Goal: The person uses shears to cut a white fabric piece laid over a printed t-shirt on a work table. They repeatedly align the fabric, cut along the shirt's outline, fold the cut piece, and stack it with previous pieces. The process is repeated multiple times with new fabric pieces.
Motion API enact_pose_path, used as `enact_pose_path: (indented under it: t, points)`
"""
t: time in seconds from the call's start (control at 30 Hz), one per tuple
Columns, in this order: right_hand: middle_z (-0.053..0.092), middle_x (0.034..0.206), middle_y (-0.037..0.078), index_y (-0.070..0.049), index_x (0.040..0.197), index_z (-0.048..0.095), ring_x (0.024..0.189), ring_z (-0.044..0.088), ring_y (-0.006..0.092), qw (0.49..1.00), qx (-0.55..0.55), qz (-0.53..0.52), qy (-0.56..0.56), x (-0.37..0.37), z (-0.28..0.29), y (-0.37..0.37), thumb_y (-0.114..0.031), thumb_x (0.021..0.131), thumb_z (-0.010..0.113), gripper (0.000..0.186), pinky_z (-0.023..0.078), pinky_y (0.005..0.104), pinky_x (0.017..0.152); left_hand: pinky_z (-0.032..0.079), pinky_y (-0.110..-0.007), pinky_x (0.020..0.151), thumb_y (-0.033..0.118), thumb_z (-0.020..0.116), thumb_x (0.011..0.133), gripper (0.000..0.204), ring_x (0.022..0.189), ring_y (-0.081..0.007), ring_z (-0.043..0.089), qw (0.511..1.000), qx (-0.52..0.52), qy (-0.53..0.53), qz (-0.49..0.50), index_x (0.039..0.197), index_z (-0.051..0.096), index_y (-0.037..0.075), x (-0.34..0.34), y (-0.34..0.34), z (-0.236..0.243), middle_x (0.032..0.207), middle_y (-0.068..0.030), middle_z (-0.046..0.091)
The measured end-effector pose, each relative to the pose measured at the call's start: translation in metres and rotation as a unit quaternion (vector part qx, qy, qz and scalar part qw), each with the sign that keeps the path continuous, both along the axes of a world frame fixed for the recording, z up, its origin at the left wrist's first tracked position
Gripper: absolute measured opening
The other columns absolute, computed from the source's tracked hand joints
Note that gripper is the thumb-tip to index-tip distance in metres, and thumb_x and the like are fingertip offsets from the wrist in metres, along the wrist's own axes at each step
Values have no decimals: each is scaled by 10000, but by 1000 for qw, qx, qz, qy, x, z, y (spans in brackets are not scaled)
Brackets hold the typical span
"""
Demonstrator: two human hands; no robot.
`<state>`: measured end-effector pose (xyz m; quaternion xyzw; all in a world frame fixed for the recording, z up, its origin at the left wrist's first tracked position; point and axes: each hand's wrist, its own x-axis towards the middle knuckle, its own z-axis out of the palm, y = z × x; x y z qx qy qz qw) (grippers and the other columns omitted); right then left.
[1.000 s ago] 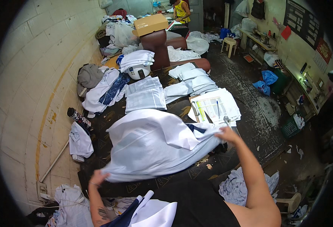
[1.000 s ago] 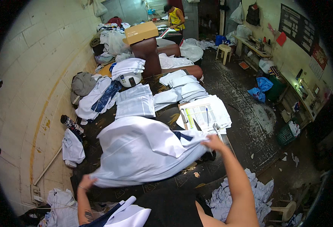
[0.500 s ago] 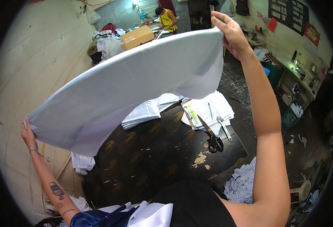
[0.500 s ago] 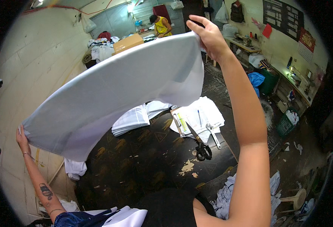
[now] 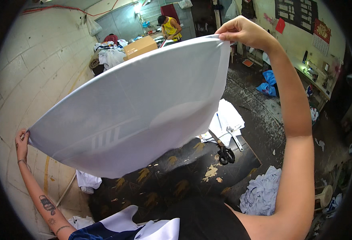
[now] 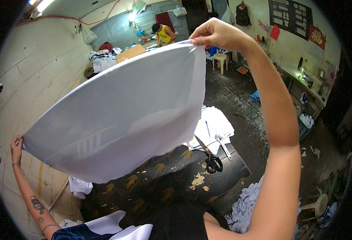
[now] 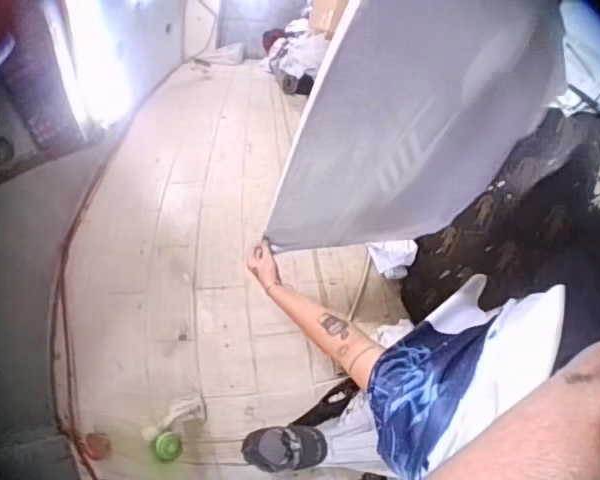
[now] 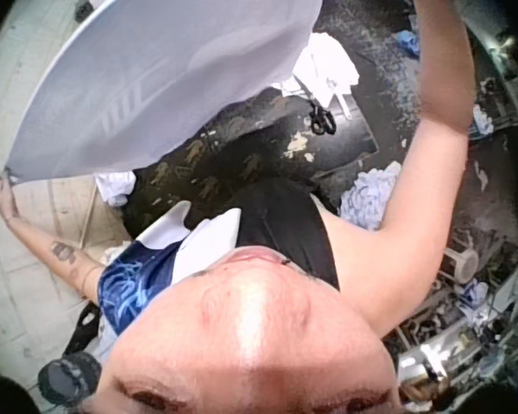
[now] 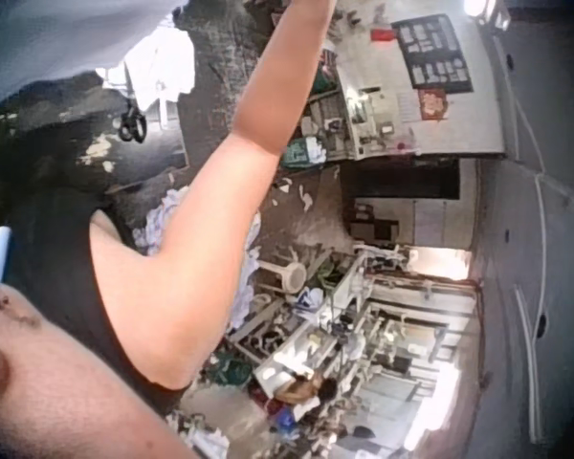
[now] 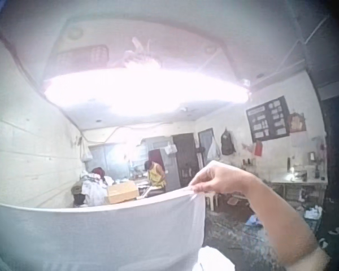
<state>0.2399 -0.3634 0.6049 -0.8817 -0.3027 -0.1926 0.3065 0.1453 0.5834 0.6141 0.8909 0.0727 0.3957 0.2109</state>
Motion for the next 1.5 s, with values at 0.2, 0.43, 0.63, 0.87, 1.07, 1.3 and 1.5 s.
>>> enact_pose_path:
  t: [0.2, 0.43, 0.63, 0.87, 1.07, 1.3, 1.5]
  points:
    - [683, 851, 12, -61, 1216, 684, 777, 609, 89, 997, -43, -65, 27, -11, -5, 8, -236, 1010, 739, 276, 523, 265, 750, 438, -243, 969, 169, 602, 1087, 146, 1012, -96, 561, 994, 65, 36, -78, 1098, 631, 26, -5, 2, 20, 1052, 3, 637]
    - [787, 962, 79, -65, 1281, 737, 869, 740, 156, 997, -32, 70, -3, -38, 10, 7, -115, 782, 876, 520, 609, 341, 929, 455, -261, 935, 100, 604, 1048, 129, 974, -115, 554, 990, 39, 19, -134, 1139, 650, 22, -6, -7, 17, 1028, 16, 596]
    - [759, 956, 20, -62, 1148, 775, 899, 719, 83, 986, 54, 80, 133, -39, 8, -4, -205, 968, 729, 235, 597, 282, 914, 463, -270, 967, 114, 641, 1022, 222, 1031, -129, 578, 982, 48, 93, -154, 1215, 694, 18, 6, 1, 8, 1115, -11, 639]
    - [752, 1008, -19, -99, 1155, 779, 943, 686, 84, 990, 116, 47, 72, -5, -20, 2, -247, 974, 745, 237, 541, 285, 910, 494, -298, 961, 246, 623, 1075, 302, 1052, -152, 635, 992, 118, 50, 1, 1216, 695, -11, 67, -2, -40, 1125, -71, 713]
    - [716, 1003, -35, -94, 1205, 771, 1000, 622, 82, 992, 102, -63, 26, 5, 2, 4, -302, 1002, 702, 299, 469, 277, 908, 496, -291, 970, 235, 588, 1100, 306, 1048, -145, 644, 995, 81, -39, -41, 1213, 705, -24, 67, -9, -24, 1109, -63, 725]
    - [695, 1050, 47, -18, 1126, 729, 1006, 650, 146, 985, 173, 11, 16, -57, -112, -2, -305, 953, 669, 340, 512, 306, 909, 501, -287, 991, 98, 612, 1076, 267, 1098, -134, 641, 998, -17, -61, -29, 1315, 709, 27, -82, 17, -180, 1187, -40, 711]
    - [674, 1036, 51, 7, 990, 785, 967, 622, 155, 941, 202, -108, 249, -114, -323, 22, 70, 810, 656, 230, 493, 302, 888, 493, -258, 802, 9, 691, 973, 183, 886, -112, 574, 992, -92, 45, 71, 1118, 801, 38, -168, -50, -425, 976, -2, 640]
